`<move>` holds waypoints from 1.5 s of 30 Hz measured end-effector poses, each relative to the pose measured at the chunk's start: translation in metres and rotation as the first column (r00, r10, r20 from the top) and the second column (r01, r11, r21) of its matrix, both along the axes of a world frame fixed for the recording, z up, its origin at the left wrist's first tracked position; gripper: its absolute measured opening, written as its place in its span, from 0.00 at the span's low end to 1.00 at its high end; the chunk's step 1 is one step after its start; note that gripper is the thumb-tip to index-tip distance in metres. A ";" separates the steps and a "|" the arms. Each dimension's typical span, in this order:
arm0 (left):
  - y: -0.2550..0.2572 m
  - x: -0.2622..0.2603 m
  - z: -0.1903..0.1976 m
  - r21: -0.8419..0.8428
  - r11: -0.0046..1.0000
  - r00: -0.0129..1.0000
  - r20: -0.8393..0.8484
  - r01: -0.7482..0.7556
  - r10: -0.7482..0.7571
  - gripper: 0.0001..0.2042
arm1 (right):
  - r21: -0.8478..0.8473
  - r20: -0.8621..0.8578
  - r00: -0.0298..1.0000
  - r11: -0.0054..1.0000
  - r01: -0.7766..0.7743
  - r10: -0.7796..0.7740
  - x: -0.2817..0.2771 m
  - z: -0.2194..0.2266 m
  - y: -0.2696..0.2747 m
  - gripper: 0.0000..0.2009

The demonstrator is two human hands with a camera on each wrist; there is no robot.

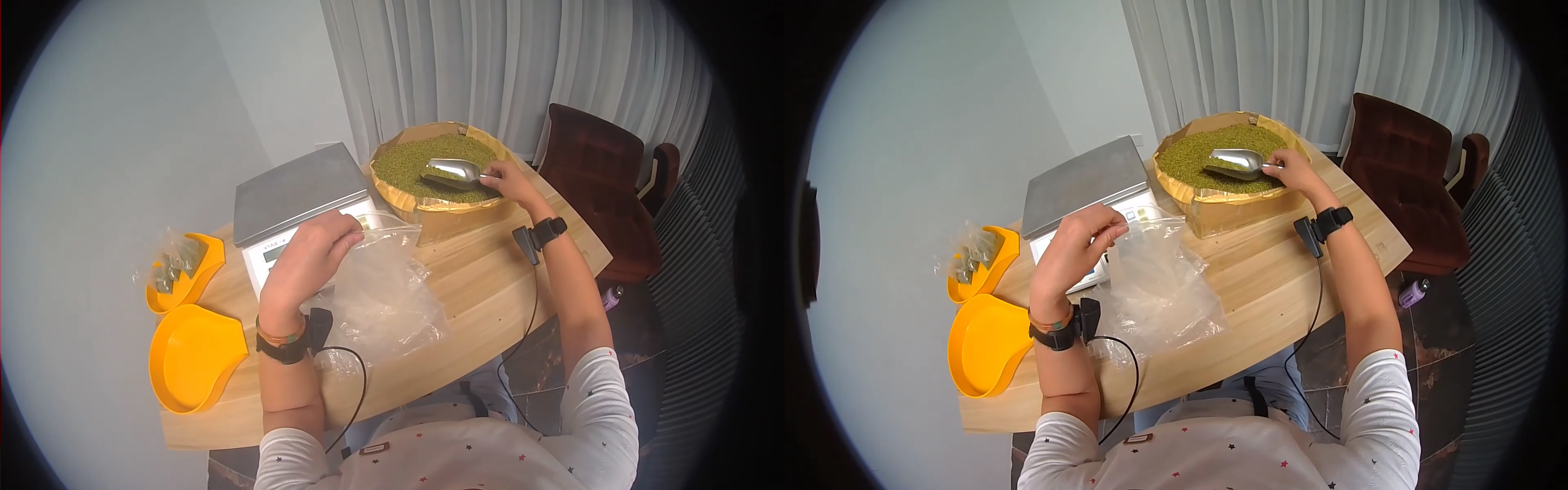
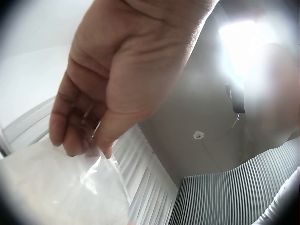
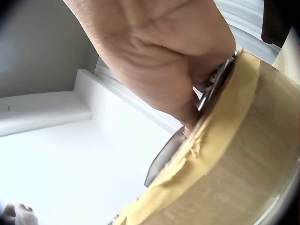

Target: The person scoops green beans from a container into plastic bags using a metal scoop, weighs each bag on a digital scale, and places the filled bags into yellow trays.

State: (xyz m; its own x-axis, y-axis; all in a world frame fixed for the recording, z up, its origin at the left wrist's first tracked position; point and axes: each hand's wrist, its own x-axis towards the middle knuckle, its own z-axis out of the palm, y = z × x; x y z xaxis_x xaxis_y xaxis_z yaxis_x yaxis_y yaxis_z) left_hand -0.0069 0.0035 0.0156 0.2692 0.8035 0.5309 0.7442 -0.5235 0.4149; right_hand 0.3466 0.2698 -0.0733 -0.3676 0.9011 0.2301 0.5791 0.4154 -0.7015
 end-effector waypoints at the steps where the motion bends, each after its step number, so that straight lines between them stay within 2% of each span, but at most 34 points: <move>1: 0.000 -0.001 0.000 -0.004 1.000 0.999 -0.035 0.013 -0.014 0.06 | 0.050 -0.001 1.000 0.999 0.013 -0.013 0.000 -0.003 0.000 0.07; 7: 0.004 -0.001 -0.004 0.041 0.997 0.996 -0.053 0.068 -0.066 0.05 | 0.026 -0.178 0.984 1.000 -0.004 0.008 -0.005 0.005 -0.015 0.09; 11: 0.005 -0.001 -0.005 0.036 0.998 0.997 -0.052 0.052 -0.050 0.05 | 0.079 -0.137 0.988 0.995 -0.061 0.071 -0.006 0.033 -0.035 0.11; 13: 0.006 -0.002 -0.007 0.018 0.998 0.996 -0.057 0.066 -0.065 0.05 | 0.096 -0.116 0.979 0.983 -0.159 0.169 -0.010 0.057 -0.055 0.13; 20: 0.006 0.002 -0.008 -0.060 0.996 0.997 -0.048 0.063 -0.066 0.06 | -0.001 -0.185 0.915 0.931 -0.364 0.357 -0.032 0.100 -0.097 0.14; 22: 0.007 0.002 -0.009 -0.055 0.995 0.995 -0.047 0.081 -0.084 0.06 | 0.088 -0.056 0.904 0.904 -0.418 0.423 -0.039 0.110 -0.107 0.13; 23: 0.008 0.001 -0.009 -0.059 0.995 0.995 -0.046 0.080 -0.083 0.06 | 0.084 -0.057 0.904 0.904 -0.419 0.424 -0.041 0.115 -0.112 0.13; 25: 0.007 0.002 -0.010 -0.037 0.995 0.995 -0.042 0.092 -0.093 0.06 | 0.229 0.128 0.910 0.881 -0.415 0.395 -0.047 0.124 -0.124 0.13; 26: 0.007 0.001 -0.010 -0.043 0.995 0.995 -0.039 0.091 -0.092 0.06 | 0.223 0.128 0.909 0.881 -0.417 0.397 -0.050 0.129 -0.129 0.13; 28: 0.008 0.001 -0.009 -0.066 0.993 0.993 -0.051 0.103 -0.106 0.06 | 0.397 0.301 0.896 0.811 -0.429 0.327 -0.056 0.139 -0.139 0.13; 29: 0.008 0.001 -0.010 -0.069 0.992 0.993 -0.050 0.102 -0.106 0.06 | 0.394 0.301 0.895 0.812 -0.430 0.328 -0.059 0.140 -0.143 0.13; 31: 0.009 0.001 -0.011 -0.063 0.991 0.992 -0.034 0.117 -0.119 0.06 | 0.579 0.400 0.888 0.690 -0.435 0.224 -0.064 0.139 -0.155 0.12; 32: 0.010 0.001 -0.011 -0.065 0.991 0.992 -0.033 0.116 -0.119 0.06 | 0.577 0.400 0.888 0.691 -0.435 0.225 -0.067 0.140 -0.160 0.12; 37: 0.010 0.001 -0.010 -0.034 0.992 0.991 -0.047 0.121 -0.123 0.07 | 0.717 0.432 0.889 0.540 -0.441 0.152 -0.077 0.143 -0.177 0.11; 41: 0.009 -0.003 -0.010 -0.022 0.996 0.995 -0.058 0.085 -0.086 0.07 | 0.706 0.385 0.919 0.614 -0.353 0.085 -0.067 0.145 -0.171 0.09; 44: 0.009 -0.006 -0.009 -0.025 0.998 0.996 -0.066 0.064 -0.066 0.07 | 0.705 0.353 0.927 0.686 -0.177 -0.124 -0.054 0.142 -0.147 0.08; 45: 0.009 -0.008 -0.010 -0.018 0.998 0.995 -0.073 0.064 -0.065 0.06 | 0.708 0.354 0.926 0.684 -0.175 -0.129 -0.051 0.138 -0.137 0.08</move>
State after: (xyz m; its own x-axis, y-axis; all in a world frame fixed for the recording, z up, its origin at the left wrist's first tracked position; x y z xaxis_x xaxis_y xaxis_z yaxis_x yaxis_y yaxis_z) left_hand -0.0148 0.0129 0.0053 0.3584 0.7911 0.4956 0.7377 -0.5654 0.3689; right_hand 0.2961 0.1331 0.0651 -0.5751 0.4991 0.6482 0.6979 0.7128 0.0704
